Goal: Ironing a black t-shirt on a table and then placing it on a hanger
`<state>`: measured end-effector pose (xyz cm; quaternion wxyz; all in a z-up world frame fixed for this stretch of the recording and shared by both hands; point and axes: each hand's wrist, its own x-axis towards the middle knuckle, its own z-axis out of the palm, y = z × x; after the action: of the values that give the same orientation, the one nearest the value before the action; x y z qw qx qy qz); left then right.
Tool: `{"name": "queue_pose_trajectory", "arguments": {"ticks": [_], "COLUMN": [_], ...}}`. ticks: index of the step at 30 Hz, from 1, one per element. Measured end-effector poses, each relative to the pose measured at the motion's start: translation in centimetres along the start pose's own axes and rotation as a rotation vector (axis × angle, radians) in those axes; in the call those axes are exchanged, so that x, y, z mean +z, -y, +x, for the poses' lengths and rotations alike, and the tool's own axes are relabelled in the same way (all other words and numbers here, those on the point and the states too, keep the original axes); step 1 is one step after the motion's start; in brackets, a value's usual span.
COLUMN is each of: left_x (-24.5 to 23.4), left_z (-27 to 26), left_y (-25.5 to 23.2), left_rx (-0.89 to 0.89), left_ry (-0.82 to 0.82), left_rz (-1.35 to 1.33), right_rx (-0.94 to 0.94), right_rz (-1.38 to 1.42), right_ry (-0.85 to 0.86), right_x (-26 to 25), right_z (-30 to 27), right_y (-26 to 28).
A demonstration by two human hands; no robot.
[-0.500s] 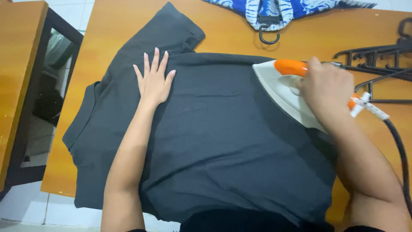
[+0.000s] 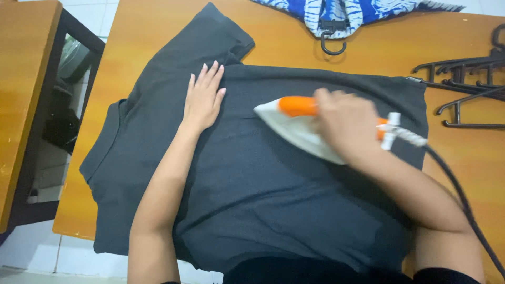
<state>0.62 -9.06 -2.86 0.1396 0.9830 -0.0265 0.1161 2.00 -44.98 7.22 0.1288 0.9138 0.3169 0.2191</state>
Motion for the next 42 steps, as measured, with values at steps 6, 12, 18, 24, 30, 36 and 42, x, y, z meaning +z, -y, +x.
{"name": "queue_pose_trajectory", "arguments": {"ticks": [6,12,18,24,30,36,42], "left_x": [-0.4,-1.7,-1.2,-2.0,-1.6,-1.9,-1.7], "left_z": [0.0,0.1,0.0,0.1,0.1,0.1,0.0], "left_y": [0.1,-1.0,-0.7,-1.6,-1.0,-1.5,-1.3], "left_rx": [-0.049,-0.075,-0.106,-0.13,-0.133,-0.129,-0.117], "left_ry": [0.11,0.134,0.146,0.169,0.162,0.155,0.155], "left_rz": [0.038,0.026,0.046,0.028,0.049,0.034,0.039], "right_rx": [-0.154,-0.079,0.035,-0.132,-0.387,-0.204,-0.313], "right_rz": [0.112,-0.035,-0.144,0.072,0.206,0.096,0.158], "right_ry": [-0.119,-0.135,-0.166,-0.018,-0.12,-0.058,-0.045], "right_x": [0.5,0.9,3.0,0.1,2.1,0.9,-0.4], "right_z": [2.4,1.5,-1.6,-2.3,-3.3,-2.3,-2.7], "right_y": [7.7,3.6,-1.7,-3.7,-4.8,-3.8,-4.9]}}
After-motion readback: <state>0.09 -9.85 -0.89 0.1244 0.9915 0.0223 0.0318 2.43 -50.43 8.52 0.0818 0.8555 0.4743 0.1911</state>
